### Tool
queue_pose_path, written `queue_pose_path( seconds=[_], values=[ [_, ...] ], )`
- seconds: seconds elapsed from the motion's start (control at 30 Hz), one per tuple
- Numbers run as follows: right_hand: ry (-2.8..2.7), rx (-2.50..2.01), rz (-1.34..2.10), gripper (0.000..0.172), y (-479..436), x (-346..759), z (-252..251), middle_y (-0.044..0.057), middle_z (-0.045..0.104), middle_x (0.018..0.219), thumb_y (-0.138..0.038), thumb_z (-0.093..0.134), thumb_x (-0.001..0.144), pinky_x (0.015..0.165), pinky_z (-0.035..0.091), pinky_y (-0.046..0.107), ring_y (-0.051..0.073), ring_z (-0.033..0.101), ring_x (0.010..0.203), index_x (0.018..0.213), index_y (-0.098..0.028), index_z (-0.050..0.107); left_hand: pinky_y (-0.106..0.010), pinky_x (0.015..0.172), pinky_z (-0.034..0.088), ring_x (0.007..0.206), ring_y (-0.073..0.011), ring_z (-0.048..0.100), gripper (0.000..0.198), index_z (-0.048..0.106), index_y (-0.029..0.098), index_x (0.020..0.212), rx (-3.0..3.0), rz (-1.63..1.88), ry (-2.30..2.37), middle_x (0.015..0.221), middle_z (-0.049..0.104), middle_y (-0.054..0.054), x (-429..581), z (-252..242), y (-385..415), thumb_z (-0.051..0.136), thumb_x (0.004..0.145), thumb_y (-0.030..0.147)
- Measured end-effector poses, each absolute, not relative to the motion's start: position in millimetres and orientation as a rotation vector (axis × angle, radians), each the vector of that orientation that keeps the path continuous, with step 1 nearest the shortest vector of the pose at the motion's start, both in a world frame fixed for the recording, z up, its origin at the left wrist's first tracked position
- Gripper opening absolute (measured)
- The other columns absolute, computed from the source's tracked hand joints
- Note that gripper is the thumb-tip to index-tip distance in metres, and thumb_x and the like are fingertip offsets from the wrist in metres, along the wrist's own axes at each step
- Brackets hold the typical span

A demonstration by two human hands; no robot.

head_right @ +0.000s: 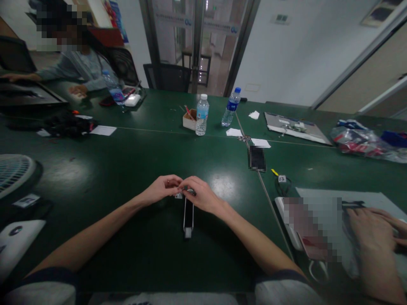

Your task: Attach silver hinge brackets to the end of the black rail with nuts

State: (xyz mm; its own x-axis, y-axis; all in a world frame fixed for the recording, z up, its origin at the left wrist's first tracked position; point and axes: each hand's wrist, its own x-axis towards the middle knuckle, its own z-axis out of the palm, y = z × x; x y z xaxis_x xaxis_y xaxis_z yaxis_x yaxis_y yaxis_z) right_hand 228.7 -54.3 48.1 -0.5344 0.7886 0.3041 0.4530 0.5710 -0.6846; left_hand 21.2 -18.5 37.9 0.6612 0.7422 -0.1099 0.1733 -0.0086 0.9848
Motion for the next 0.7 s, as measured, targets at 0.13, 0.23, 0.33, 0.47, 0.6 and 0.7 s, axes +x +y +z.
queue_pose_path(
  seconds=[0.13,0.23,0.33,0.47,0.6,0.7],
  values=[
    [-2.293,-1.136,0.684,0.017,-48.1,238.3,58.2,0.006,0.063,0.103,-0.020,0.056,0.088,0.080,0.048,0.031,0.016,0.059,0.091,0.105,-0.021,0.059,-0.032,0.080,0.051,0.087,-0.0168,0.065,0.019,0.064,0.015,0.101,1.832,0.461,0.873,0.097,0.069,-0.004,17.9,40.7,-15.7,0.063,0.085,0.026],
    [-2.339,-1.263,0.632,0.016,-39.8,251.3,62.4,0.006,0.064,0.098,-0.021,0.056,0.089,0.075,0.047,0.029,0.015,0.059,0.084,0.104,-0.018,0.059,-0.029,0.078,0.050,0.087,-0.0162,0.063,0.016,0.066,0.017,0.100,2.096,0.348,0.902,0.098,0.068,-0.003,15.3,40.4,-14.1,0.059,0.090,0.027],
    [-2.430,-1.379,0.618,0.012,-33.0,264.3,65.1,0.004,0.065,0.088,-0.022,0.056,0.088,0.068,0.043,0.026,0.014,0.058,0.076,0.097,-0.016,0.061,-0.028,0.077,0.048,0.087,-0.0160,0.062,0.017,0.067,0.017,0.102,2.213,0.299,0.890,0.099,0.067,-0.003,14.4,37.0,-13.2,0.057,0.092,0.027],
    [-2.547,-1.506,0.678,0.010,-31.3,273.3,69.9,0.004,0.066,0.081,-0.023,0.058,0.087,0.061,0.038,0.024,0.013,0.057,0.068,0.092,-0.016,0.063,-0.028,0.076,0.046,0.087,-0.0165,0.060,0.017,0.068,0.018,0.100,2.263,0.282,0.893,0.101,0.066,-0.004,15.1,33.2,-12.5,0.057,0.092,0.027],
    [-2.624,-1.545,0.807,0.008,-33.6,273.1,71.4,0.003,0.066,0.076,-0.021,0.059,0.085,0.057,0.036,0.023,0.013,0.057,0.064,0.089,-0.016,0.064,-0.028,0.076,0.045,0.087,-0.0163,0.060,0.017,0.068,0.017,0.102,2.258,0.285,0.864,0.100,0.066,-0.004,15.5,33.4,-12.5,0.057,0.093,0.026],
    [-2.635,-1.516,0.881,0.008,-33.3,273.2,66.6,0.002,0.066,0.075,-0.019,0.059,0.084,0.057,0.036,0.023,0.012,0.058,0.064,0.089,-0.016,0.064,-0.028,0.076,0.045,0.086,-0.0161,0.060,0.016,0.067,0.017,0.101,2.258,0.255,0.883,0.097,0.066,-0.003,15.6,33.4,-12.8,0.058,0.092,0.025]
  ],
)
